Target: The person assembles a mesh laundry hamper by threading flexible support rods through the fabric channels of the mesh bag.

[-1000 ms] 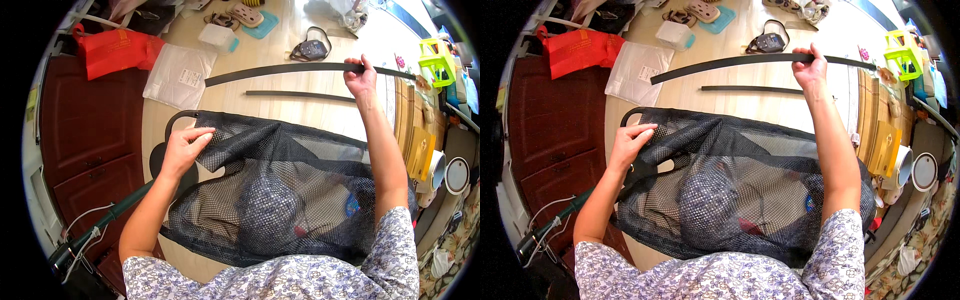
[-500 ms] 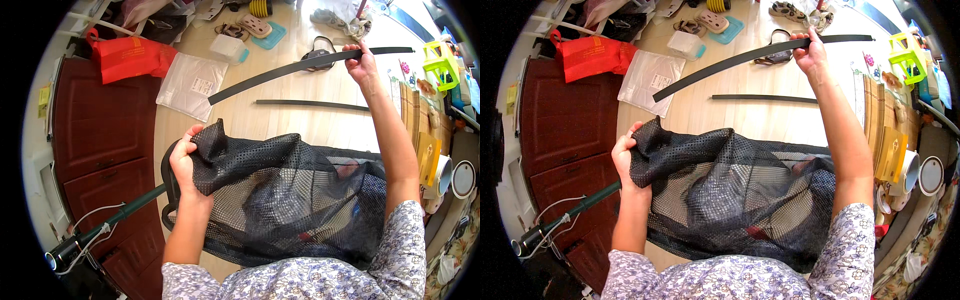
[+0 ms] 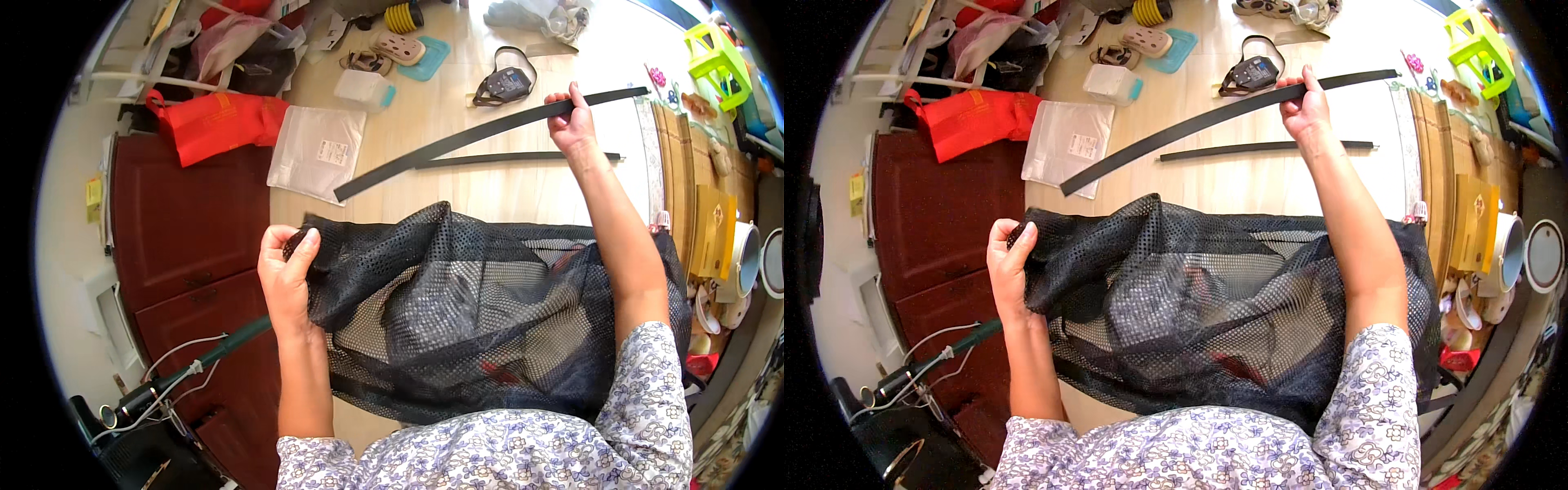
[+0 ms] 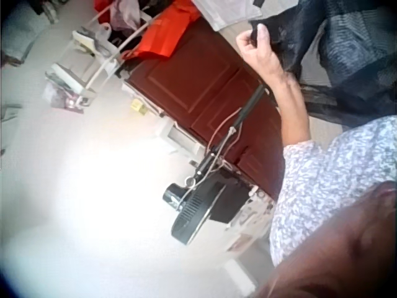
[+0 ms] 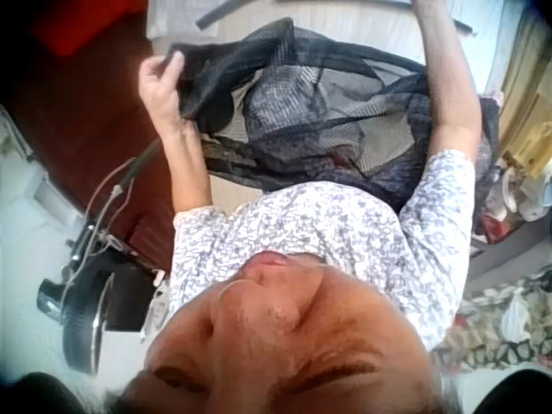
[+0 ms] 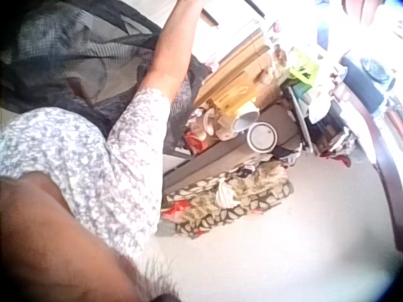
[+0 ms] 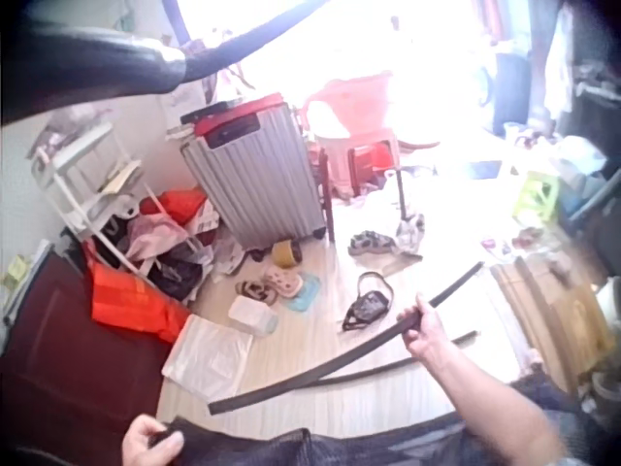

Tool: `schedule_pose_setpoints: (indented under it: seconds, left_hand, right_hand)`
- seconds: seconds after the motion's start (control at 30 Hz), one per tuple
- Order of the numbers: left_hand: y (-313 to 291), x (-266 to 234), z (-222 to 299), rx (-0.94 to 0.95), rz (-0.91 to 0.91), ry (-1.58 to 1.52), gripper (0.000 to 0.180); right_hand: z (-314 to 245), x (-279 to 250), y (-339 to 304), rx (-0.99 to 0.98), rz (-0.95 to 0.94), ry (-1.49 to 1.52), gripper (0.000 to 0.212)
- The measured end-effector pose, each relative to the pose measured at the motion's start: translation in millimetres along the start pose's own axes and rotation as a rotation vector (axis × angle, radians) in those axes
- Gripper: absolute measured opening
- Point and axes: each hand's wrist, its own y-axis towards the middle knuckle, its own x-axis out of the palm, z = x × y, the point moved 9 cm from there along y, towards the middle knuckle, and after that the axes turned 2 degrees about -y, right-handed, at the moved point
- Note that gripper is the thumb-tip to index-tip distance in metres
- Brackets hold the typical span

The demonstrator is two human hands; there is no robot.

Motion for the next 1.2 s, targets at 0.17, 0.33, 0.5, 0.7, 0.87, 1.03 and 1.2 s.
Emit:
schedule_pose_setpoints:
  seconds: [0.17, 0.33, 0.5, 0.7, 0.87, 1.03, 1.2]
  left_hand:
    - [-13.4, 5.1, 11.2, 0.093, 0.077, 0.040, 0.013]
    - [-16.3, 3.0, 8.5, 0.060, 0.027, -0.064, 0.006]
    - [-14.7, -2.8, -14.3, -0.054, -0.044, -0.207, 0.008]
    - [-4.7, -14.3, -33.9, -0.077, -0.181, -0.394, 0.011]
    - [16.4, -19.1, -50.5, -0.094, -0.250, -0.408, 0.007]
    - [37.5, -34.8, -87.4, -0.250, -0.190, -0.306, 0.007]
    - [53.5, -72.1, -136.5, -0.433, -0.024, -0.016, 0.007]
  right_hand:
    - [8.1, 2.2, -25.3, -0.042, -0.008, 0.122, 0.021]
    - [-5.8, 14.0, -47.7, -0.119, 0.057, 0.136, 0.021]
    - [-2.4, 15.6, -56.4, -0.093, 0.054, 0.146, 0.021]
    - [-6.9, 3.2, -26.0, -0.086, -0.004, 0.039, 0.036]
    - [21.8, 8.2, 9.2, 0.117, -0.066, 0.033, 0.040]
    - [57.3, 18.4, 40.6, 0.133, -0.019, -0.023, 0.034]
    - [89.7, 5.9, 51.5, 0.048, 0.092, -0.135, 0.031]
